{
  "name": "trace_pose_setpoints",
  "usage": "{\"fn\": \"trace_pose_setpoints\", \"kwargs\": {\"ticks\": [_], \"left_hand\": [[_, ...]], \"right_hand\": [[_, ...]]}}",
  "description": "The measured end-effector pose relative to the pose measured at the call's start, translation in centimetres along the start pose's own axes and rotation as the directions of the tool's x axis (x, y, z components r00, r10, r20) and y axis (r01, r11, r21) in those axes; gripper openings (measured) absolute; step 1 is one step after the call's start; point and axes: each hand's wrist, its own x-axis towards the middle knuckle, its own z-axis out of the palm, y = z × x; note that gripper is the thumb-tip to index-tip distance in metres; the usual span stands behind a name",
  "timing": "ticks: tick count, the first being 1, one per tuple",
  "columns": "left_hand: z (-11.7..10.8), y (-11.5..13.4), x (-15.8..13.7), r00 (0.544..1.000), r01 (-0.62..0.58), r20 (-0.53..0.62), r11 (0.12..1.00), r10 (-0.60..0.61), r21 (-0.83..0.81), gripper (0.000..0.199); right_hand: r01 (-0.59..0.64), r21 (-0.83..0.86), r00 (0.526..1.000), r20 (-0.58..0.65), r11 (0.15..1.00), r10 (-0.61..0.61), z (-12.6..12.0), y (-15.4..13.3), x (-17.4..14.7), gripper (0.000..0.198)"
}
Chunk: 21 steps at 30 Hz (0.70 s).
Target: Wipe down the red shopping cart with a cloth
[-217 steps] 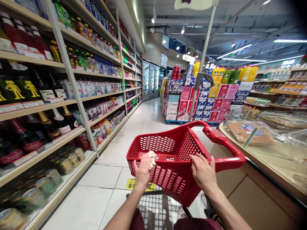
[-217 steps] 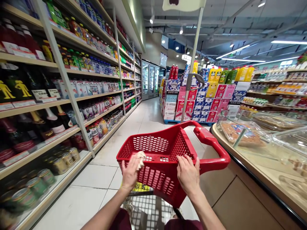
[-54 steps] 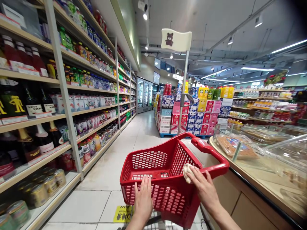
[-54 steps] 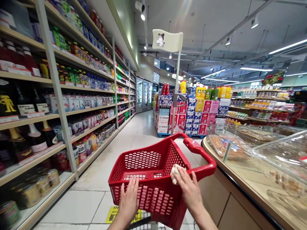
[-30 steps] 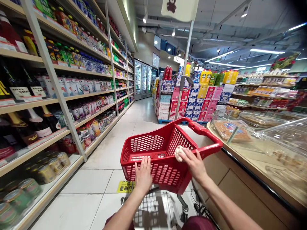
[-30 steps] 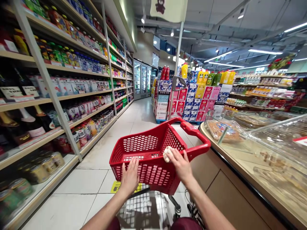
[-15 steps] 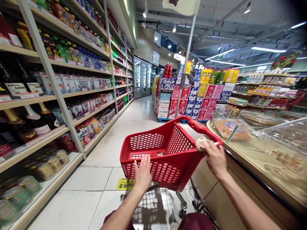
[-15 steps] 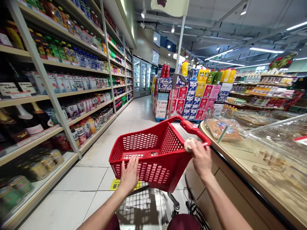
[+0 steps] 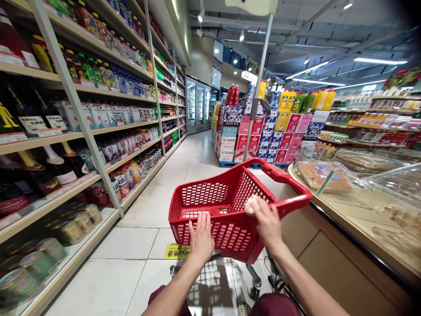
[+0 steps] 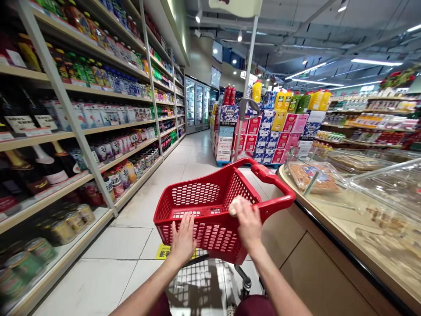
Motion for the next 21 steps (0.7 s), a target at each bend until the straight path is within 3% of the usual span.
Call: {"fn": "trace_pose_setpoints", "kwargs": {"ticks": [2,4,9,14,16,19,21], "left_hand": [[-0.2,-0.1,-0.2,0.999,-0.031,0.014,1.0,0.031,0.003,0.069],[-0.4,-0.3,-0.5,0.998,-0.054,0.023,0.999,0.054,-0.006,0.068],[-0.8,-0.1,-0.7,0.999,-0.009,0.037,0.998,0.011,-0.055,0.069],[-0.6,-0.4,-0.8,0.999,-0.02,0.046,0.999,0.022,-0.038,0.067],[-0.4,-0.8,-1.0,1.0,0.01,0.026,1.0,-0.01,-0.023,0.067],[-0.1,-1.1,-1.3,0.999,0.042,0.006,0.999,-0.042,-0.001,0.069],[0.1,-1.2,-1.4,0.999,0.038,0.004,0.999,-0.038,0.004,0.068]], "right_hand": [[0.139,0.071,0.989,0.047,0.988,-0.143,0.5,-1.9,-0.3,0.048],[0.175,0.09,0.981,0.073,0.98,-0.181,0.8,-2.2,-0.5,0.049],[-0.072,-0.016,0.996,0.045,0.997,0.073,0.6,-0.7,-0.4,0.052],[0.158,0.106,0.983,0.077,0.982,-0.167,1.2,-4.4,-0.6,0.047],[0.129,0.119,0.987,0.075,0.984,-0.139,1.2,-4.3,-0.4,0.051],[-0.022,0.082,0.998,0.059,0.996,0.018,1.3,-3.5,-0.2,0.054],[-0.024,0.087,0.998,0.06,0.996,0.019,1.6,-4.6,-0.3,0.052]]}}
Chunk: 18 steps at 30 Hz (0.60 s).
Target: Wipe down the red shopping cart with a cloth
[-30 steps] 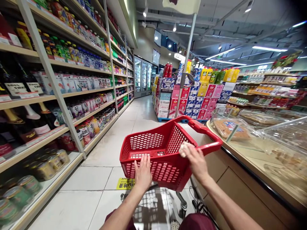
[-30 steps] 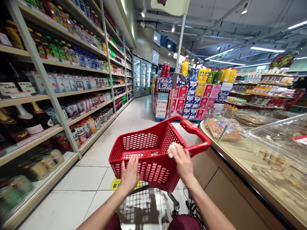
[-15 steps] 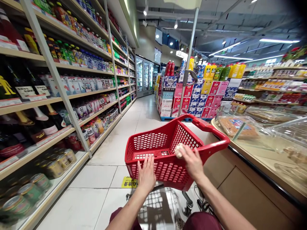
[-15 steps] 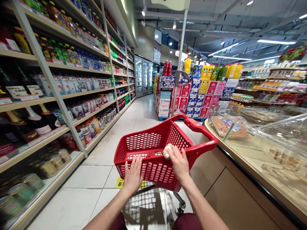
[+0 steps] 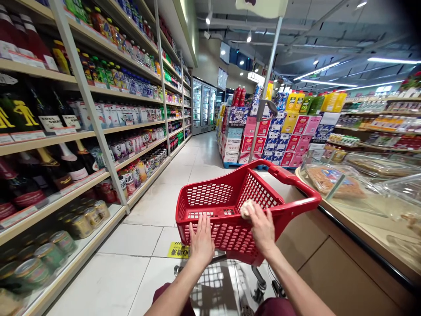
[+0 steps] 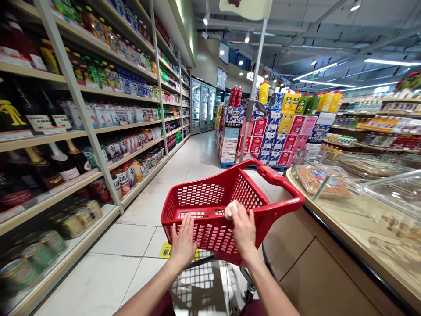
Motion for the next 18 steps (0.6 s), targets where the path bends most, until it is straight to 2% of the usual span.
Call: {"fn": "trace_pose_setpoints", "kwargs": {"ticks": [3,5,10,12,15,16,18], "left_hand": [[0.2,-0.5,-0.1,0.999,-0.036,-0.016,0.999,0.036,0.025,0.066],[0.4,-1.2,-0.1,0.999,-0.021,-0.039,0.999,0.023,0.047,0.065],[0.4,-2.3,-0.3,0.998,0.054,-0.042,0.997,-0.052,0.048,0.065],[0.3,-2.3,-0.4,0.999,0.04,-0.025,0.999,-0.039,0.032,0.065],[0.3,-2.7,-0.6,0.999,0.039,-0.026,0.999,-0.038,0.03,0.065],[0.3,-3.0,-0.7,0.998,0.058,-0.032,0.998,-0.057,0.038,0.066],[0.4,-3.6,-0.9,0.995,0.098,-0.041,0.994,-0.096,0.054,0.067]], "right_hand": [[0.159,0.074,0.986,0.038,0.985,-0.162,1.1,-2.8,-0.3,0.046],[0.215,0.109,0.973,0.055,0.97,-0.222,1.5,-3.2,-0.3,0.046],[0.01,0.026,1.0,0.016,1.0,-0.011,1.3,-1.4,0.0,0.054],[0.051,0.045,0.998,0.021,0.998,-0.052,1.6,-2.8,-0.1,0.053],[0.214,0.12,0.974,0.048,0.97,-0.221,2.3,-5.2,-0.1,0.047],[0.232,0.13,0.969,0.054,0.964,-0.24,2.3,-5.3,-0.1,0.047],[0.172,0.11,0.982,0.059,0.979,-0.179,2.3,-4.3,0.1,0.049]]}}
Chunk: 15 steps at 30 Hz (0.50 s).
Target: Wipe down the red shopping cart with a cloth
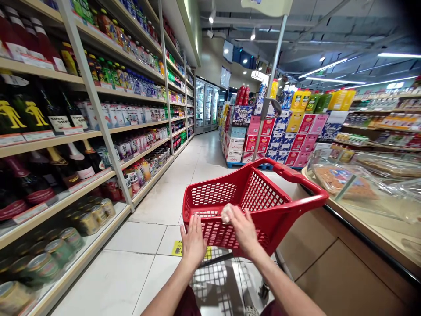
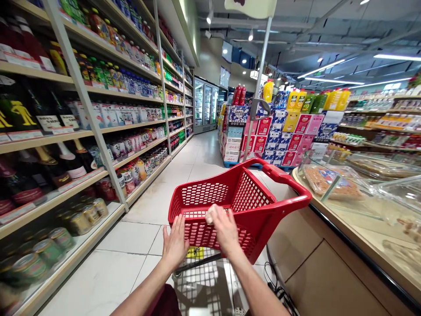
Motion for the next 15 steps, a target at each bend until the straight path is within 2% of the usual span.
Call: {"fn": "trace_pose_setpoints", "kwargs": {"ticks": [2,4,8,10,15], "left_hand": [[0.2,-0.4,-0.1,1.0,0.003,0.006,1.0,-0.003,0.007,0.068],[0.3,-0.4,-0.1,1.0,-0.012,0.012,1.0,0.012,0.01,0.069],[0.5,-0.3,-0.3,1.0,-0.023,-0.006,0.999,0.023,0.025,0.069],[0.5,-0.4,-0.5,1.0,-0.01,-0.015,1.0,0.01,0.022,0.068],[0.1,-0.7,-0.7,0.999,0.047,0.012,0.999,-0.047,-0.001,0.067]], "right_hand": [[-0.121,-0.034,0.992,-0.025,0.992,0.12,-0.1,1.2,-0.1,0.053],[-0.161,-0.039,0.987,-0.036,0.986,0.159,0.1,0.9,-0.2,0.054],[0.032,0.024,0.999,-0.003,0.999,-0.032,1.3,-2.6,0.1,0.047],[0.078,0.032,0.997,0.01,0.996,-0.078,1.3,-2.7,0.2,0.045],[-0.16,-0.037,0.987,-0.019,0.986,0.16,0.2,1.0,0.0,0.052]]}}
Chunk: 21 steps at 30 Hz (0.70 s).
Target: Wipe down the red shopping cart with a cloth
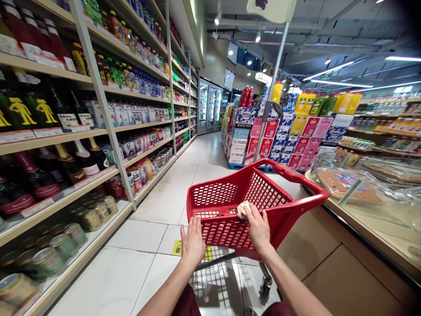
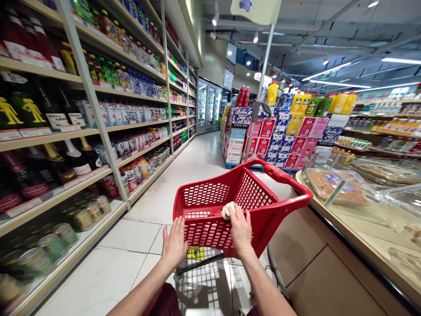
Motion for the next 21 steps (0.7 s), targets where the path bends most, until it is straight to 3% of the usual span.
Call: {"fn": "trace_pose_setpoints", "kwargs": {"ticks": [7,14,18,21], "left_hand": [[-1.1,0.4,-0.5,1.0,-0.01,0.029,1.0,0.01,0.007,0.062],[-2.7,1.4,-2.6,0.992,-0.07,0.1,0.996,0.076,-0.063,0.059],[-3.3,2.3,-2.5,0.996,-0.036,0.075,0.998,0.039,-0.041,0.058],[-3.4,2.9,-1.6,0.997,-0.034,0.065,0.999,0.036,-0.033,0.057]], "right_hand": [[0.234,0.084,0.972,-0.03,0.969,-0.233,1.2,-4.0,-1.0,0.046],[0.143,0.096,0.987,-0.092,0.985,-0.134,1.5,0.7,-2.1,0.045],[0.169,0.137,0.985,-0.057,0.976,-0.163,2.0,0.9,-1.8,0.045],[0.088,0.151,0.996,-0.048,0.985,-0.081,2.4,0.1,-1.0,0.049]]}}
